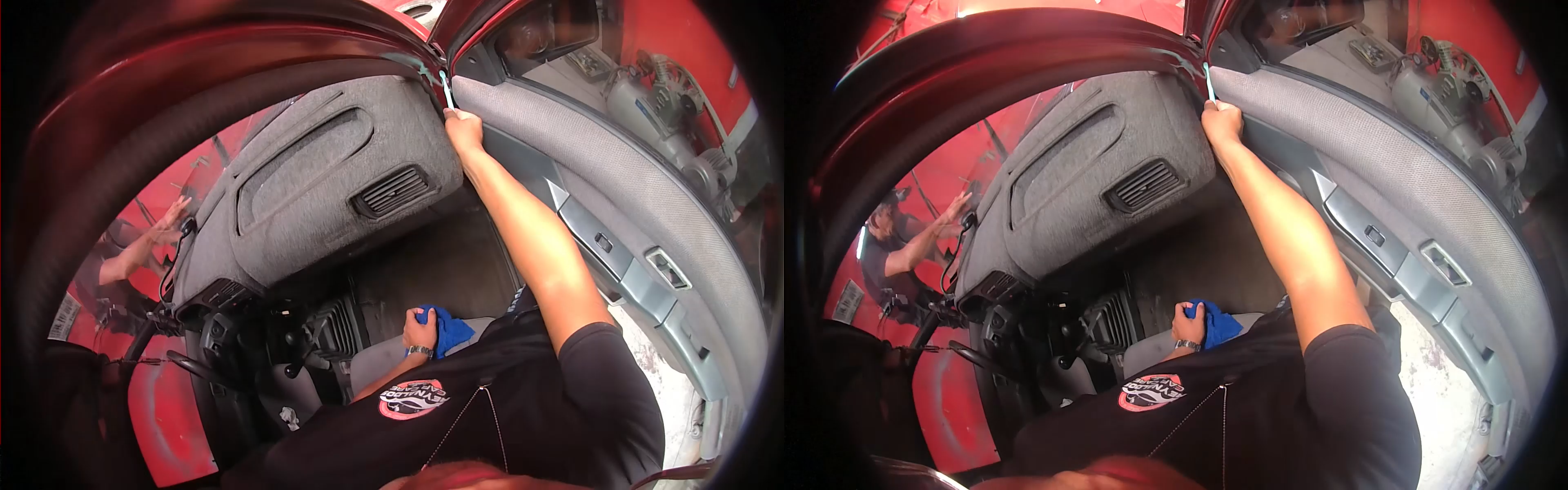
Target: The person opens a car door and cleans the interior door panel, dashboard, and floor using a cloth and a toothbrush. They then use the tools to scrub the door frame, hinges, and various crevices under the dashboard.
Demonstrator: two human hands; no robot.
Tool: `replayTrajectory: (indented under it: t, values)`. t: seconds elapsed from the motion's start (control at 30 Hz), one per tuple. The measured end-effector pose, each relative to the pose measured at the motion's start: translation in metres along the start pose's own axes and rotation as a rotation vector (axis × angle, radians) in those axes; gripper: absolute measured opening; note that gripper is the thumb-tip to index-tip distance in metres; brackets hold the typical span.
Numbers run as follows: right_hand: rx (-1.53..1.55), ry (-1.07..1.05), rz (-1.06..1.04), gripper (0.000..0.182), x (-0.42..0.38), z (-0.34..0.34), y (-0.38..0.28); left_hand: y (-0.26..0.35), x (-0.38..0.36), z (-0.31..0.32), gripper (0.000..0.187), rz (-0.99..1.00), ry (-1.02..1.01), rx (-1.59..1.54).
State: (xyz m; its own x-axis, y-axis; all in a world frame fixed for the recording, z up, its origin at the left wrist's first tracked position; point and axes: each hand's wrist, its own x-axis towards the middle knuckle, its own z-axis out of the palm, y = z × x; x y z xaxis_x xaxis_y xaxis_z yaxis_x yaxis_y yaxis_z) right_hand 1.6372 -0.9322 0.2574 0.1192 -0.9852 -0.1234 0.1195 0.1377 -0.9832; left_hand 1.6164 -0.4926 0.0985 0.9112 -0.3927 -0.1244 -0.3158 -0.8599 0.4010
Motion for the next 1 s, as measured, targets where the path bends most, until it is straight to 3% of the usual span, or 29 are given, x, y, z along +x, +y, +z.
replayTrajectory:
  t: [0.17, 0.23, 0.27, 0.37, 0.53, 0.67, 0.77, 0.9, 0.93, 1.0]
  values:
    - [0.285, 0.001, 0.125, 0.021, -0.01, -0.014, -0.005, -0.005, 0.003, 0.002, 0.039, 0.023, 0.012, -0.023]
    - [0.353, 0.096, 0.369, 0.023, -0.01, -0.01, -0.016, -0.006, 0.003, 0.004, 0.038, 0.022, 0.004, -0.017]
    - [0.391, 0.026, 0.473, 0.022, -0.007, -0.01, -0.023, -0.007, 0.004, 0.005, 0.039, 0.021, -0.001, -0.018]
    - [0.233, 0.136, 0.284, 0.024, -0.006, 0.003, -0.021, -0.002, 0.007, 0.003, 0.039, 0.031, 0.001, -0.017]
    - [0.256, 0.062, 0.304, 0.028, -0.011, -0.016, -0.011, 0.0, 0.001, 0.0, 0.04, -0.018, -0.009, -0.005]
    - [0.127, 0.05, 0.155, 0.03, 0.003, -0.015, 0.02, -0.001, 0.001, 0.001, 0.041, 0.013, 0.009, -0.015]
    - [-0.05, 0.122, 0.214, 0.03, -0.009, -0.006, -0.018, 0.001, 0.0, -0.002, 0.04, 0.004, -0.006, -0.012]
    - [0.11, 0.017, 0.101, 0.028, 0.007, -0.011, 0.028, 0.003, 0.0, -0.005, 0.038, 0.001, 0.001, -0.034]
    - [0.058, 0.075, 0.013, 0.027, -0.004, -0.02, 0.027, 0.003, 0.0, -0.004, 0.038, 0.005, 0.009, -0.043]
    - [0.019, 0.077, 0.044, 0.026, -0.014, -0.03, 0.017, 0.004, 0.002, -0.002, 0.038, 0.007, 0.011, -0.038]
